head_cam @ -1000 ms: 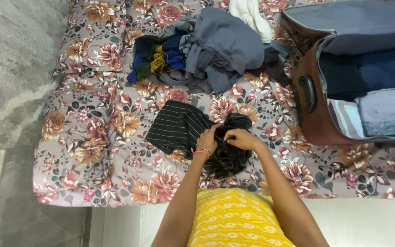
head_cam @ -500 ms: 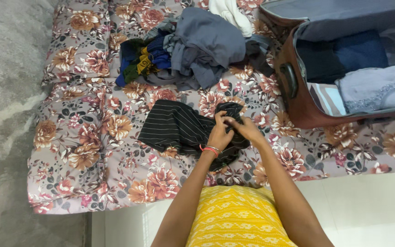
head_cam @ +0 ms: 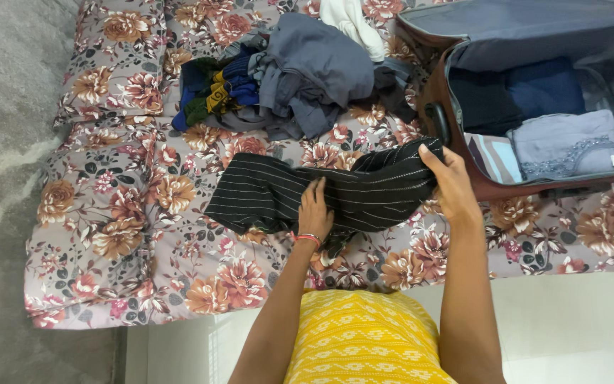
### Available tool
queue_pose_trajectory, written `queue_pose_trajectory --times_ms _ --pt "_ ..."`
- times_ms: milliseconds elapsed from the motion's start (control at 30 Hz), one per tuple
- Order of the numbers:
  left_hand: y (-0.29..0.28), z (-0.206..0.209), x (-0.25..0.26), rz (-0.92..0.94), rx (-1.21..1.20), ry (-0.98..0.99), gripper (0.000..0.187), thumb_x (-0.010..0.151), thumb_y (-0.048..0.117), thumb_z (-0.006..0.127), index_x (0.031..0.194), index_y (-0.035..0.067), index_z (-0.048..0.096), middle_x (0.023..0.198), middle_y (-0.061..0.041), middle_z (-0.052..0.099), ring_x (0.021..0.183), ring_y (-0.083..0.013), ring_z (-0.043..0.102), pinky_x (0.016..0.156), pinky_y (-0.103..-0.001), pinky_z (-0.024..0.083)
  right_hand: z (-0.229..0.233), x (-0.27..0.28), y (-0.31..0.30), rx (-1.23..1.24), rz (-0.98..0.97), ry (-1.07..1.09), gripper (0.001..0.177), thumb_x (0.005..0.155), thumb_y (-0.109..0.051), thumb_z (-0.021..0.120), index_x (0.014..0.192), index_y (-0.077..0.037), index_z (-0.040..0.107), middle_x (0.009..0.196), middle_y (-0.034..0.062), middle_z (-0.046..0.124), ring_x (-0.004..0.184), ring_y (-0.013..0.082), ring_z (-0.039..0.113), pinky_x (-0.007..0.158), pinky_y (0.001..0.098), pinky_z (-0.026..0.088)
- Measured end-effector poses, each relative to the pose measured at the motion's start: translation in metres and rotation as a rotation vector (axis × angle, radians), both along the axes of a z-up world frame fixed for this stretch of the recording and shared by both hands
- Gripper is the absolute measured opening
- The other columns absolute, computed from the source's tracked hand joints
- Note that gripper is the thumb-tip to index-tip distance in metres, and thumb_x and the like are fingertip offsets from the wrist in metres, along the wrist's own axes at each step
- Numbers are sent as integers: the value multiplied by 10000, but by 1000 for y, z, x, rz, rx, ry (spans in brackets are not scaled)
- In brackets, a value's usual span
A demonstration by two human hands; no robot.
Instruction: The person folds a pair of black pinstriped trousers and a white cloth, then places the folded items into a suitcase on a bed.
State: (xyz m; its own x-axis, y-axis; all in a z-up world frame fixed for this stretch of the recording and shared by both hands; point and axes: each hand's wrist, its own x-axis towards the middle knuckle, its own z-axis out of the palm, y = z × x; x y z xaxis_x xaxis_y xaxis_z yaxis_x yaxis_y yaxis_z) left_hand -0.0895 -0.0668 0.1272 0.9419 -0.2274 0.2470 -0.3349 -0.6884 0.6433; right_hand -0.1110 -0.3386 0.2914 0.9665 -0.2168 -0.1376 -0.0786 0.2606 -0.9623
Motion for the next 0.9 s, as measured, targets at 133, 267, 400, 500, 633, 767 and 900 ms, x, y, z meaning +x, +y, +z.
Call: queue_pose_trajectory --times_ms 133,267,400,500,633,767,900 --pt "-14 19 9 65 10 -216 1044 647 -96 708 1578 122 289 1615 -171 321 1472 -409 330 1192 -497 319 18 -13 -12 7 128 54 186 1009 -235 684 994 -51 698 871 -21 687 754 63 616 681 234 490" --pt "-15 25 16 21 131 -236 662 619 -60 746 1215 166 570 1505 -90 480 1447 -357 377 1155 -503 318 24 -22 -31 -53 147 51 185 983 -225 677 1018 -49 720 919 -16 716 808 59 650 741 222 510" --pt "-3 10 20 6 59 -239 469 626 4 753 1082 78 668 1187 -103 679 1246 -320 558 1039 -479 399 12 -19 -61 -9 -54 -50 204 1037 -270 674 1018 -69 701 939 -16 715 822 76 656 761 246 517" --pt "13 8 19 202 195 -69 332 692 26 726 1003 121 657 924 -94 664 983 -313 616 893 -446 445 -23 -10 -87 -138 -175 -80 223 1068 -293 672 1034 -75 706 945 -32 697 824 62 620 758 239 481" --pt "41 38 29 508 14 -185 321 650 -7 658 932 146 658 836 -59 635 875 -305 587 776 -444 419 -88 6 -97 -598 -271 -171 251 1132 -257 674 990 -49 675 988 -18 605 872 75 538 750 242 431" --pt "59 97 41 690 -45 -415 329 665 -23 649 954 134 644 877 -42 609 918 -291 583 832 -438 419 -83 21 -77 -385 -462 38 282 1114 -332 700 1038 -82 596 874 -10 515 716 109 453 544 256 375" --pt "75 138 34 676 -59 -609 398 614 5 691 1003 69 643 923 -86 591 912 -341 539 840 -456 420 -34 31 -54 -151 -556 -302 242 1091 -330 632 1140 -96 594 947 -4 642 780 96 622 651 282 609"
